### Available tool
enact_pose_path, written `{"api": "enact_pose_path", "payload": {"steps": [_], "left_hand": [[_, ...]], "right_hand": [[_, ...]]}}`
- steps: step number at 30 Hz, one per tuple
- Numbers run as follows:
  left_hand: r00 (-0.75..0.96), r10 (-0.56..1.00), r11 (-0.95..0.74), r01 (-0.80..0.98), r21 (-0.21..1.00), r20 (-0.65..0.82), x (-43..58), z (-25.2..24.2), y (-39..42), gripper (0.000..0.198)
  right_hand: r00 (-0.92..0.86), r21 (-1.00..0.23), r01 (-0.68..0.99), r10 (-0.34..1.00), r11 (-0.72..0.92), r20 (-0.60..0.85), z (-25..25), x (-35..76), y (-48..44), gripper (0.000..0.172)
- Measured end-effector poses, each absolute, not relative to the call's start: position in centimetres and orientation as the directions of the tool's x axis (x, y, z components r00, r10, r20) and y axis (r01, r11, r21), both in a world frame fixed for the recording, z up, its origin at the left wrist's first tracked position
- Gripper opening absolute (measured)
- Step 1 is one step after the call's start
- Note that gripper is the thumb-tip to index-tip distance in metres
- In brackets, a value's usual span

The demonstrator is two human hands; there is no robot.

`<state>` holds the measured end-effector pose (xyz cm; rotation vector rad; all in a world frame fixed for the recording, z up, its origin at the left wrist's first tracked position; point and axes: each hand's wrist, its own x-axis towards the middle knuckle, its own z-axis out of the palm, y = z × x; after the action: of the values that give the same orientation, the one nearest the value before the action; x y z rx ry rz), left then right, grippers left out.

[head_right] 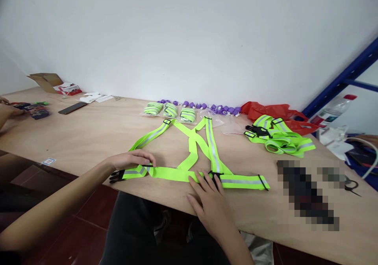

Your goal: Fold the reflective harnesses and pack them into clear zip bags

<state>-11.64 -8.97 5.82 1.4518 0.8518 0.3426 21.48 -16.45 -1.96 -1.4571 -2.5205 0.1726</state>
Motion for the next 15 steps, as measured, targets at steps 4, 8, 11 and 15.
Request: {"api": "enact_pose_path", "payload": {"steps": [4, 8, 11, 15], "left_hand": [[0.695, 0.662, -0.05, 0.415, 0.909, -0.28, -12.2, 7.2, -8.9, 0.033], [0.708, 0.644, -0.154, 0.49, 0.858, -0.288, -12.3, 8.1, -8.9, 0.031], [0.71, 0.629, -0.201, 0.544, 0.815, -0.318, -11.9, 8.7, -9.3, 0.029], [0.684, 0.672, -0.298, 0.601, 0.741, -0.285, -11.3, 9.8, -10.4, 0.025]], "right_hand": [[-0.475, -0.217, 0.839, 0.866, 0.499, 0.153, -2.0, 21.5, -16.5, 0.048], [-0.483, -0.218, 0.839, 0.866, 0.499, 0.125, -1.7, 21.4, -16.5, 0.048], [-0.488, -0.215, 0.839, 0.866, 0.5, 0.111, -1.6, 21.5, -16.5, 0.048], [-0.486, -0.216, 0.834, 0.862, 0.507, 0.146, -1.9, 21.5, -16.5, 0.048]]}}
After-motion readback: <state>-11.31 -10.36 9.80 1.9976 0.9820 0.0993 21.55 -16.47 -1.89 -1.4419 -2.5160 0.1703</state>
